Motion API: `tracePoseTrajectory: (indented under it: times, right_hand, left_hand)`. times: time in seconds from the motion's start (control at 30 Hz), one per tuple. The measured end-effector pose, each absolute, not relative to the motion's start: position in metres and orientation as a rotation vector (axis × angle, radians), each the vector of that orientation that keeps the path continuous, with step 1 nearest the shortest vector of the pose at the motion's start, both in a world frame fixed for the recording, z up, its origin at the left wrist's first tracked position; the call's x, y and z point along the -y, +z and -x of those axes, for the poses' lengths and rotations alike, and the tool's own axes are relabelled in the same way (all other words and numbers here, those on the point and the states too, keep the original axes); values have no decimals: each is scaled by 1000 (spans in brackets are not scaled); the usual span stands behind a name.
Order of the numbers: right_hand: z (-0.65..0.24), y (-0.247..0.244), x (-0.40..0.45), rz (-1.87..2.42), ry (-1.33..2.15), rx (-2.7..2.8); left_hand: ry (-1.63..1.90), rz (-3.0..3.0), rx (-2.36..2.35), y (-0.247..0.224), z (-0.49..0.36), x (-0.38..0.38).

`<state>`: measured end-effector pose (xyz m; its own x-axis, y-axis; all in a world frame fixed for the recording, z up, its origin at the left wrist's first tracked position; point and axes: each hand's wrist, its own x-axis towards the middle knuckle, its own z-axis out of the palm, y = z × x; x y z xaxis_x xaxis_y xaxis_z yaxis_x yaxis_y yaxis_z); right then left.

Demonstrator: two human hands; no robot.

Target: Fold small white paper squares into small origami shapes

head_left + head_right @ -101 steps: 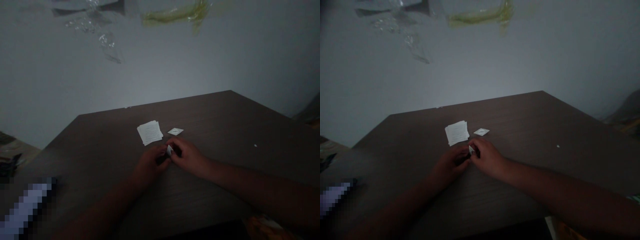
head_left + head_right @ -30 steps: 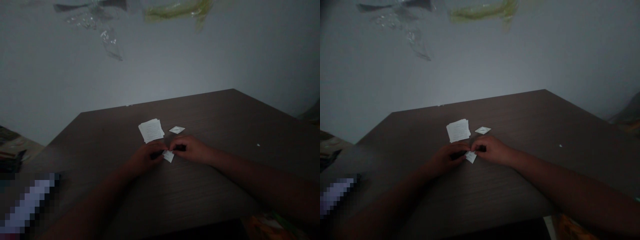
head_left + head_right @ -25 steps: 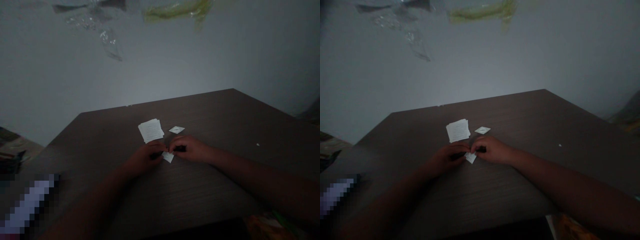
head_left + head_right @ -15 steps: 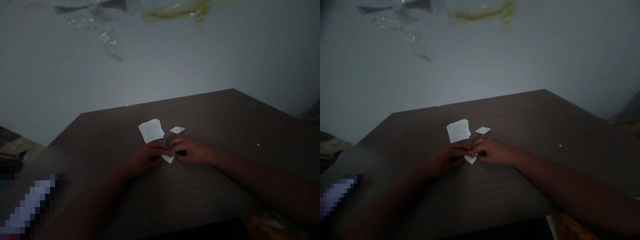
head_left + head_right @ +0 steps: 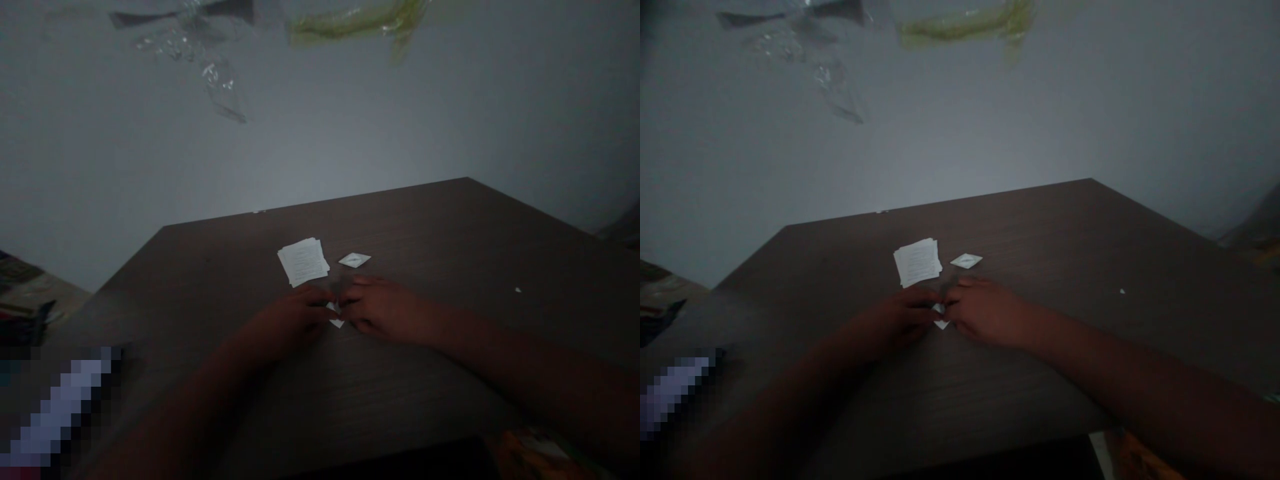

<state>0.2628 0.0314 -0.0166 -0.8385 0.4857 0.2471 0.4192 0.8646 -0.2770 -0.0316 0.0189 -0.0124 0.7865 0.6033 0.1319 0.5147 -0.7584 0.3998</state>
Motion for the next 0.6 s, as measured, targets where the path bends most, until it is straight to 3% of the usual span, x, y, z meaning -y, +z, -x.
tracePoseTrajectory:
  times: [0.2, 0.4, 0.6]
  right_hand:
    - [-253, -10, -10, 845, 19, 2891]
    - [-249, -19, -16, 918, 326, 2770]
    - [-254, -35, -30, 907, 420, 2637]
  left_hand:
    - [172, -2799, -1026, -5, 15, -3]
    - [269, -2721, -1151, -15, 7, 1]
    - [317, -2716, -1193, -13, 6, 0]
